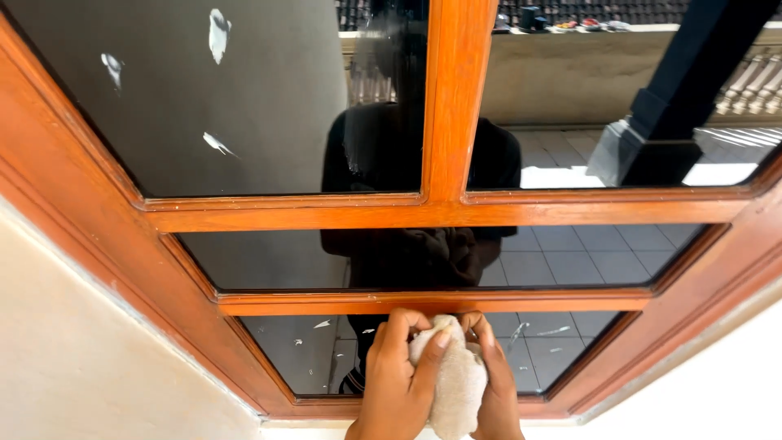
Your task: The person wipes the glass panes and frame of a wooden door clean with a cloth, alternating between hands and occasionally unfolding and folding the cloth.
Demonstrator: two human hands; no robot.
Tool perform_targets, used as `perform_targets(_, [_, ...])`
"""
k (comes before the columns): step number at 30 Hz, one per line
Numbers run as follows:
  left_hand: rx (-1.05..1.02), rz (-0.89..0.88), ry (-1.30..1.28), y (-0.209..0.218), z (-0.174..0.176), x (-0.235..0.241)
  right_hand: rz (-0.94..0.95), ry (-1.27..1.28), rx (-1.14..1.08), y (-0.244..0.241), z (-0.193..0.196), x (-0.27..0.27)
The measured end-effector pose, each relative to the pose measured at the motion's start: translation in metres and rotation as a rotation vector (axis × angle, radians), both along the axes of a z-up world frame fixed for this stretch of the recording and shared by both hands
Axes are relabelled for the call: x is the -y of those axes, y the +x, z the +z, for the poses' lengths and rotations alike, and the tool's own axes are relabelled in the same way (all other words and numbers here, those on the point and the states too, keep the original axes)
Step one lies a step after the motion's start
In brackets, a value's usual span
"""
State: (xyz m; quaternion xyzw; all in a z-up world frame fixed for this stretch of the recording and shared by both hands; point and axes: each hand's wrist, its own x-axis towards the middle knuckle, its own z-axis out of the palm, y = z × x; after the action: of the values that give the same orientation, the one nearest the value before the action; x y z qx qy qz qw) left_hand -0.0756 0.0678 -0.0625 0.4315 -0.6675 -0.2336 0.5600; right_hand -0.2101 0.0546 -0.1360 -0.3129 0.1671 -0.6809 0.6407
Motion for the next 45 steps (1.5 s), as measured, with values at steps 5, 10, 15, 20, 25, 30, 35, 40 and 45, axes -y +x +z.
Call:
perform_targets(5, [-0.154, 0.248, 0.039, -0.005, 0.002, -0.002, 0.194, -0.151, 0.057, -0.012, 0.008, 0.004])
perform_targets(10, [-0.06, 0.344, -0.23, -0.016, -0.013, -0.006, 0.298, -0.309, -0.293, -0.03, -0.01, 0.018])
perform_targets(15, [-0.451, 0.391, 0.141, -0.028, -0.042, -0.009, 0.113, -0.118, -0.251, -0.054, -0.023, 0.035])
perform_targets(20, [-0.402, 0.221, -0.23, -0.018, -0.016, -0.029, 0.144, -0.225, -0.258, -0.072, 0.003, 0.03])
perform_targets(25, [-0.646, -0.572, 0.018, -0.022, 0.007, -0.053, 0.449, -0.46, -0.177, -0.062, 0.021, 0.011])
perform_targets(30, [-0.322, -0.102, 0.153, -0.022, -0.016, -0.043, -0.657, -0.72, -1.061, -0.027, 0.084, -0.009])
perform_targets(35, [-0.231, 0.137, -0.289, 0.024, 0.03, -0.03, -0.783, -0.688, -1.0, -0.026, 0.1, -0.001])
perform_targets(40, [0.156, 0.568, -0.899, 0.075, 0.145, 0.021, -1.034, -0.786, -0.86, -0.016, 0.14, 0.008])
perform_targets(45, [0.401, 0.747, -1.043, 0.103, 0.221, 0.115, -1.226, -0.917, -0.783, -0.001, 0.188, 0.022])
